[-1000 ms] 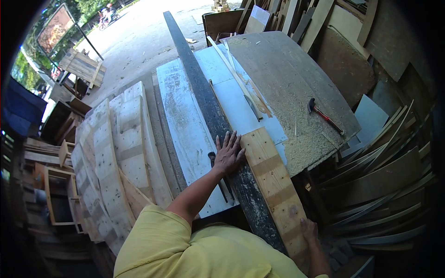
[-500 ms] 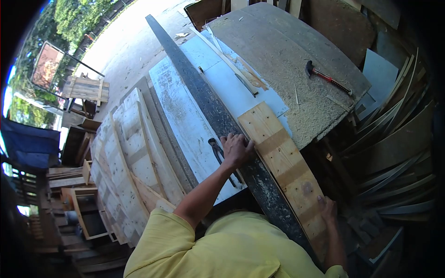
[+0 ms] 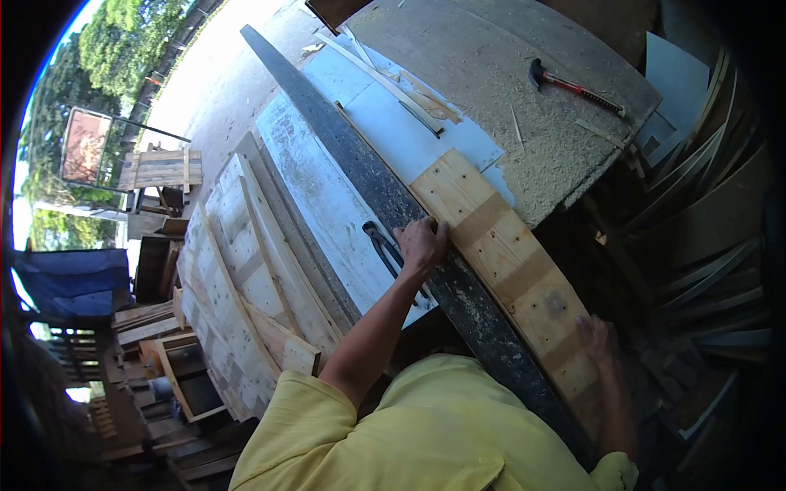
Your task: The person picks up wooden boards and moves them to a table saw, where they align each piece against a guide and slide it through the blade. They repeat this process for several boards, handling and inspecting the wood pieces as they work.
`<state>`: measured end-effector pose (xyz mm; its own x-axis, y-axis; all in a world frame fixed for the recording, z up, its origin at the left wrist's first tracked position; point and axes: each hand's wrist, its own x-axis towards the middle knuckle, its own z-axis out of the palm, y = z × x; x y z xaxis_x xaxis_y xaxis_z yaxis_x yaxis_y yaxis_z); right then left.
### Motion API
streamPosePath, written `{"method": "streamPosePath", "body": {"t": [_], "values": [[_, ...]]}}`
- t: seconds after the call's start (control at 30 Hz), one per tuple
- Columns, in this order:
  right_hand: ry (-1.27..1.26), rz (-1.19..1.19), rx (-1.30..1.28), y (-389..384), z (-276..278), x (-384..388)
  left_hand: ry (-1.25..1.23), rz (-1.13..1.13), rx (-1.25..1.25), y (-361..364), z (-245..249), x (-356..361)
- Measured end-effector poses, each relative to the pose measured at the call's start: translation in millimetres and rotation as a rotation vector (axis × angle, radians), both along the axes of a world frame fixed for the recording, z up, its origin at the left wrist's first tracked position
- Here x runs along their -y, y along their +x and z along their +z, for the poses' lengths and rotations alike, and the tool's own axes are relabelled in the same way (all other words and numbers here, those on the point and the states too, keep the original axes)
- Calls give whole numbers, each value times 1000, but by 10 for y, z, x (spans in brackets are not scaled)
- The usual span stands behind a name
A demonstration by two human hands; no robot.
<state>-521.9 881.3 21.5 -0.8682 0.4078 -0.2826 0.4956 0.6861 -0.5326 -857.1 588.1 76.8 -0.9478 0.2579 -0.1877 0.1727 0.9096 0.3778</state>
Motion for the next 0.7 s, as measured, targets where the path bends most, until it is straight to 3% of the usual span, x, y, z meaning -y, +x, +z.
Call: {"method": "streamPosePath", "body": {"t": [0.37,0.43,0.7], "values": [[50,-24,69,-113,213,24,38,98,66,-151,-172,140],[-50,-7,176,-124,248,17,25,88,59,-178,-193,151],[-139,-71,209,-48,248,154,57,73,110,-250,-245,171]]}}
